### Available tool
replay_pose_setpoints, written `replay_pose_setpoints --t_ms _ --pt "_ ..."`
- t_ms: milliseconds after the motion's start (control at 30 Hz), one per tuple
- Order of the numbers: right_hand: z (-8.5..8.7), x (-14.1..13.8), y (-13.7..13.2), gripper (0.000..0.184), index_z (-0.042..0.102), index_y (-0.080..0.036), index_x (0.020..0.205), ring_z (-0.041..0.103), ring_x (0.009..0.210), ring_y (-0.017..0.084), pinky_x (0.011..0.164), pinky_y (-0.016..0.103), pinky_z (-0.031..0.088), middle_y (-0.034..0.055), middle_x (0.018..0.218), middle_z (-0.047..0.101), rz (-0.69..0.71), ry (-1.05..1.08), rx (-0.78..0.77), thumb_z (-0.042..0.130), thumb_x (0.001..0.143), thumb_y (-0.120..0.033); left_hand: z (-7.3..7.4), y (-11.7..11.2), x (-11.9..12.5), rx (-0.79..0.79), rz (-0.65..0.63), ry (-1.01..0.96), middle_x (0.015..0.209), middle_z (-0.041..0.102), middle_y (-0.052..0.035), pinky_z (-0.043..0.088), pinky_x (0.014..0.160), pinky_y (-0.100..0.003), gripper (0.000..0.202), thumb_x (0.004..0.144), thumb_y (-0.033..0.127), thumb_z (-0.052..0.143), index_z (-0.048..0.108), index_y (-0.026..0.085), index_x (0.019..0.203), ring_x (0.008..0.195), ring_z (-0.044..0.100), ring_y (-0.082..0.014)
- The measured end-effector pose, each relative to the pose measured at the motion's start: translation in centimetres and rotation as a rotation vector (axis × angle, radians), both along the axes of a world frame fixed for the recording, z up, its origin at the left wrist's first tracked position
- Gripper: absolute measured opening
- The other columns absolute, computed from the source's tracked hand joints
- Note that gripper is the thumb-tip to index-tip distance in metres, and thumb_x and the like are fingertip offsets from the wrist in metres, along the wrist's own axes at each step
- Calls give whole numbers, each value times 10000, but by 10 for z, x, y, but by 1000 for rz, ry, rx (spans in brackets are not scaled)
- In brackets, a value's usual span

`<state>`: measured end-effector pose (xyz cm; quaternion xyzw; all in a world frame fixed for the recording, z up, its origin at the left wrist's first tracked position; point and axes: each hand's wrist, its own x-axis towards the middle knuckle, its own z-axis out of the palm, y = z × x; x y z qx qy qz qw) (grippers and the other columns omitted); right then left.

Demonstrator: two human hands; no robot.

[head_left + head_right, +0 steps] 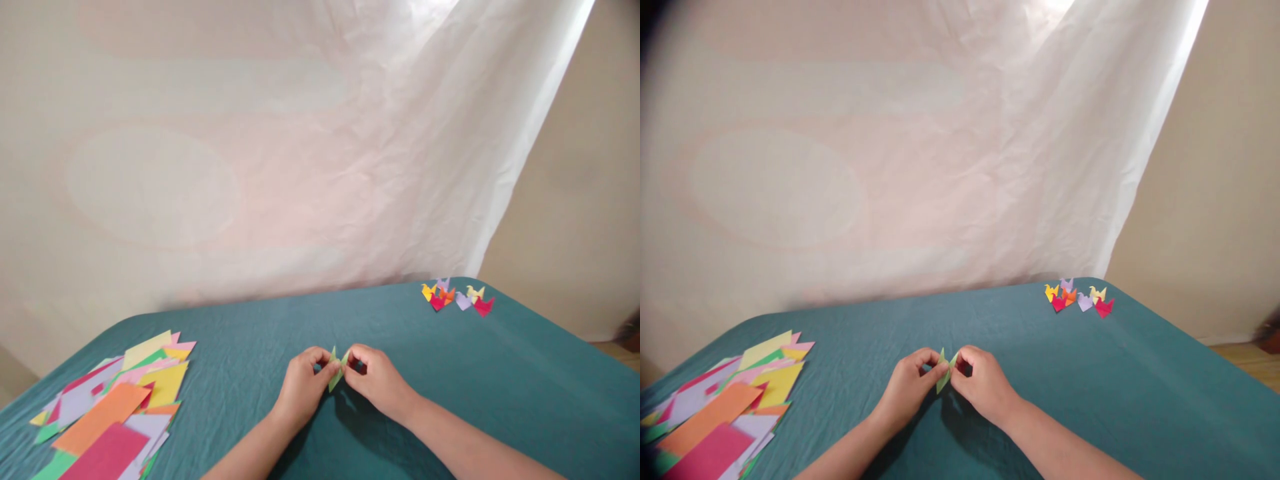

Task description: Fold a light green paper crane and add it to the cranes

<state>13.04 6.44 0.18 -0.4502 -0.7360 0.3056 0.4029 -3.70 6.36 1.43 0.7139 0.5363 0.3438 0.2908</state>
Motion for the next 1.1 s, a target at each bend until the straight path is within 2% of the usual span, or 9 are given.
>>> replay_pose_setpoints --t_ms 100,333,433,700,867,1100 --pt "0 0 -1 148 559 -178 665 514 627 129 581 220 367 -17 662 577 -6 9 2 533 809 -200 0 2 -2 30 -38 39 709 623 -12 378 641 -228 200 811 286 522 631 178 683 695 558 -159" --pt "-2 1 0 164 568 -172 684 518 653 135 608 222 375 -15 671 573 47 40 -56 533 832 -231 -1 -4 1 98 -19 63 687 572 1 354 614 -227 221 845 278 483 570 176 670 655 517 -143" --pt "-4 -1 -1 182 539 -176 666 495 631 128 591 221 359 -20 652 551 33 14 -34 521 839 -226 -2 -4 3 106 -6 70 667 554 7 350 613 -229 227 845 274 477 548 178 652 648 508 -145" --pt "-4 -3 0 156 527 -179 696 500 653 132 613 225 362 -18 679 545 -37 16 16 511 846 -215 -1 2 0 -45 -4 -59 699 621 -7 386 655 -228 176 790 284 542 628 158 703 688 552 -156" --pt "-4 0 2 133 582 -167 740 518 677 136 630 222 387 -12 703 572 12 114 -83 554 831 -261 -6 5 -2 -125 31 -156 632 585 2 374 582 -217 188 757 307 589 620 141 674 594 499 -130" --pt "-4 0 6 152 590 -154 663 501 626 131 596 225 378 -10 637 574 -28 144 -139 594 782 -249 -12 10 -3 -214 52 -308 561 533 17 333 522 -209 245 686 350 685 605 133 606 525 448 -102"
